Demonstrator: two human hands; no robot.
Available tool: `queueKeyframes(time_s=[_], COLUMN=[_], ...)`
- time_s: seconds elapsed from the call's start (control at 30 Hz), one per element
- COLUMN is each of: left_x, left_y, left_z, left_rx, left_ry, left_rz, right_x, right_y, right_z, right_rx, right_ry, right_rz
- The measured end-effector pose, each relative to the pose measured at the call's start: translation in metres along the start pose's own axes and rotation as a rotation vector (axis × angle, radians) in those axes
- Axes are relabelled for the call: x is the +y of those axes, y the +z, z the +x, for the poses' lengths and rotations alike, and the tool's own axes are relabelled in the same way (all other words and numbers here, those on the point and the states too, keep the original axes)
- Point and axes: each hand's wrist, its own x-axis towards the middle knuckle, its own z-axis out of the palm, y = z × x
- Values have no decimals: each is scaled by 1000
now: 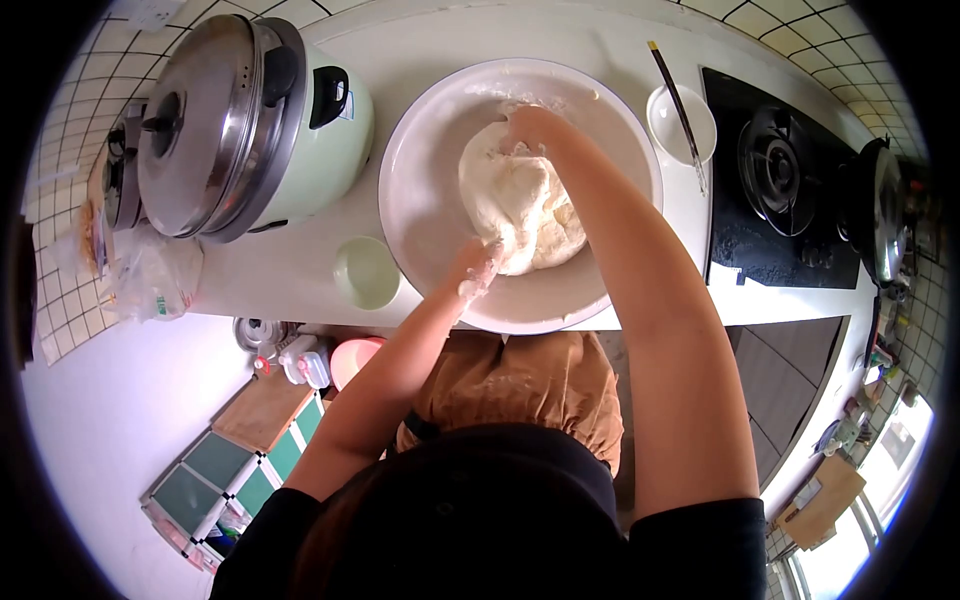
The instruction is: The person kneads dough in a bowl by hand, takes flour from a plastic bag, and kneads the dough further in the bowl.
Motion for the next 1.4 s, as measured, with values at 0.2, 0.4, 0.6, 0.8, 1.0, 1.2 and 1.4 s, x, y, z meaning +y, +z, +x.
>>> queueKeyframes(time_s=[0.2,0.4,0.6,0.8,1.0,1.2,1.4], left_x=[64,99,80,65,35,21,48], left_y=[-84,-61,-4,-16,-12,-20,-35], left_z=[-41,-4,24,0,-18,-9,58], left_rx=[173,389,130,-24,43,23,21], left_ry=[232,880,777,751,901,1183,1180], left_rz=[71,399,926,954,1044,910,886], right_x=[-45,-82,-139,-99,-79,-81,-38], right_y=[49,110,131,113,97,130,128], right_z=[-83,-161,-214,-239,-154,-153,-99], right_rx=[720,855,868,951,1041,1108,1112], right_ry=[-32,-130,-112,-3,7,34,138], right_rz=[-369,-278,26,16,146,224,0])
